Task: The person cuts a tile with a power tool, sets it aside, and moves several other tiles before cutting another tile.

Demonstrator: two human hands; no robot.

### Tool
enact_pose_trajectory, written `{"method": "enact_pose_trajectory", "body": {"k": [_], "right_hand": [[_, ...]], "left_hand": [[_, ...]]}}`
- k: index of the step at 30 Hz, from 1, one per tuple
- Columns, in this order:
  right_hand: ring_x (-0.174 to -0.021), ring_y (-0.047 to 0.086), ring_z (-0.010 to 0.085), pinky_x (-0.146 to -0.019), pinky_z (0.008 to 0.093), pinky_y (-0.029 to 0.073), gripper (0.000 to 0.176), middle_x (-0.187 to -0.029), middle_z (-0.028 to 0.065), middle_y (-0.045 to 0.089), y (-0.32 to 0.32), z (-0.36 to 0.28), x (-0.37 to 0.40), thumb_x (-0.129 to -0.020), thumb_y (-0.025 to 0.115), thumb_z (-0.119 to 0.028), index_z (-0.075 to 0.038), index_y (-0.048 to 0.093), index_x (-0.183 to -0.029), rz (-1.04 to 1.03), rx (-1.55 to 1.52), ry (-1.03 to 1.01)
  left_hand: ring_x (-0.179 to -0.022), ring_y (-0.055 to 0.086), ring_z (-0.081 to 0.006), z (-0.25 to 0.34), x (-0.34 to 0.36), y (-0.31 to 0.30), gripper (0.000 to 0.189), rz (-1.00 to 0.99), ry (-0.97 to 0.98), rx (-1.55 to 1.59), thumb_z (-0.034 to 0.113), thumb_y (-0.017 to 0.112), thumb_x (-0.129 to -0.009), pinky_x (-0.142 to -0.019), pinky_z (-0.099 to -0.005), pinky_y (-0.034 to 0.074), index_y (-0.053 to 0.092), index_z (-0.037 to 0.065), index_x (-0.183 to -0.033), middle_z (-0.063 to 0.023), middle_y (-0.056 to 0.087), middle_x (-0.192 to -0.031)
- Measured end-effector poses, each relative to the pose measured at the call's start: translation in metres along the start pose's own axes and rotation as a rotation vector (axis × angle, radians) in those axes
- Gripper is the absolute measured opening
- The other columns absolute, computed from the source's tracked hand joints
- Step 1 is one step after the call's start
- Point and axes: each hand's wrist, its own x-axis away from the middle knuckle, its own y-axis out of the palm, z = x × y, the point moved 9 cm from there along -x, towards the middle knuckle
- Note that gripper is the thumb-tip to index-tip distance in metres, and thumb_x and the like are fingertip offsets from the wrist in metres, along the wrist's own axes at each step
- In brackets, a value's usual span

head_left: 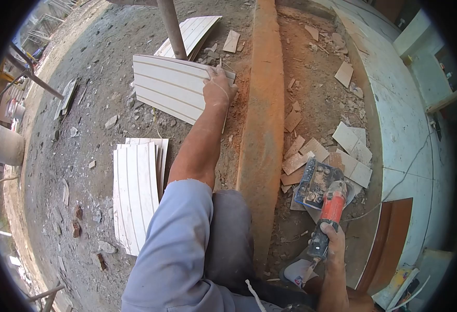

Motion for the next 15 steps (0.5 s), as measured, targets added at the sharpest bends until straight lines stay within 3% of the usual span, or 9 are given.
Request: {"method": "enact_pose_trajectory", "body": {"k": [1, 5, 8, 10, 13, 14, 15], "right_hand": [[-0.054, 0.062, 0.0174, -0.050, 0.0306, 0.055, 0.038, -0.072, 0.0087, 0.060, -0.002, -0.003, 0.000, -0.081, 0.068, -0.029, 0.000, 0.055, -0.102, 0.009, -0.005, -0.009], [-0.052, 0.060, 0.0150, -0.048, 0.0278, 0.050, 0.035, -0.071, 0.0064, 0.060, -0.002, -0.002, 0.005, -0.080, 0.071, -0.021, 0.000, 0.055, -0.103, 0.021, -0.076, 0.023], [-0.053, 0.061, 0.0162, -0.049, 0.0291, 0.053, 0.036, -0.072, 0.0075, 0.060, -0.004, -0.004, 0.001, -0.081, 0.070, -0.024, 0.000, 0.055, -0.102, 0.021, -0.055, 0.003], [-0.054, 0.062, 0.0177, -0.051, 0.0306, 0.055, 0.038, -0.073, 0.0090, 0.061, -0.009, -0.005, 0.001, -0.082, 0.067, -0.029, 0.000, 0.055, -0.102, 0.028, -0.026, -0.004], [-0.054, 0.062, 0.0175, -0.051, 0.0307, 0.055, 0.037, -0.073, 0.0089, 0.061, -0.007, -0.006, 0.001, -0.082, 0.067, -0.028, 0.000, 0.054, -0.102, 0.016, -0.024, 0.006], [-0.054, 0.062, 0.0174, -0.051, 0.0306, 0.055, 0.037, -0.073, 0.0088, 0.061, -0.009, -0.006, -0.001, -0.082, 0.067, -0.029, 0.000, 0.055, -0.101, 0.017, -0.020, -0.009], [-0.054, 0.062, 0.0173, -0.051, 0.0305, 0.055, 0.036, -0.072, 0.0088, 0.061, -0.010, -0.006, -0.002, -0.082, 0.067, -0.029, 0.000, 0.055, -0.101, 0.020, -0.015, -0.025]], "left_hand": [[-0.119, 0.057, -0.0390, 0.005, 0.000, -0.003, 0.085, 0.052, 0.022, -0.069, 0.040, 0.072, -0.077, -0.095, -0.0436, 0.052, 0.037, 0.005, -0.145, -0.0249, 0.038, -0.148], [-0.115, 0.060, -0.0351, 0.008, 0.003, -0.016, 0.075, 0.048, 0.101, -0.143, 0.041, 0.069, -0.077, -0.093, -0.0429, 0.052, 0.045, 0.004, -0.138, -0.0210, 0.049, -0.139], [-0.120, 0.057, -0.0318, 0.012, 0.010, -0.016, 0.079, -0.006, 0.159, -0.213, 0.043, 0.069, -0.079, -0.101, -0.0476, 0.044, 0.042, 0.001, -0.139, -0.0173, 0.054, -0.134], [-0.124, 0.053, -0.0313, 0.017, 0.019, -0.025, 0.068, 0.092, 0.264, -0.271, 0.044, 0.068, -0.078, -0.108, -0.0517, 0.033, 0.053, 0.007, -0.132, -0.0135, 0.057, -0.128], [-0.129, 0.048, -0.0306, 0.011, 0.033, -0.034, 0.053, 0.023, 0.279, -0.277, 0.045, 0.066, -0.078, -0.111, -0.0527, 0.027, 0.065, 0.013, -0.120, -0.0132, 0.058, -0.127], [-0.132, 0.045, -0.0313, 0.002, 0.034, -0.032, 0.043, 0.090, 0.286, -0.241, 0.044, 0.066, -0.077, -0.111, -0.0554, 0.028, 0.071, 0.017, -0.109, -0.0126, 0.057, -0.129], [-0.132, 0.045, -0.0313, -0.004, 0.033, -0.030, 0.043, 0.091, 0.284, -0.246, 0.044, 0.066, -0.077, -0.111, -0.0554, 0.028, 0.071, 0.017, -0.109, -0.0126, 0.057, -0.129]]}}
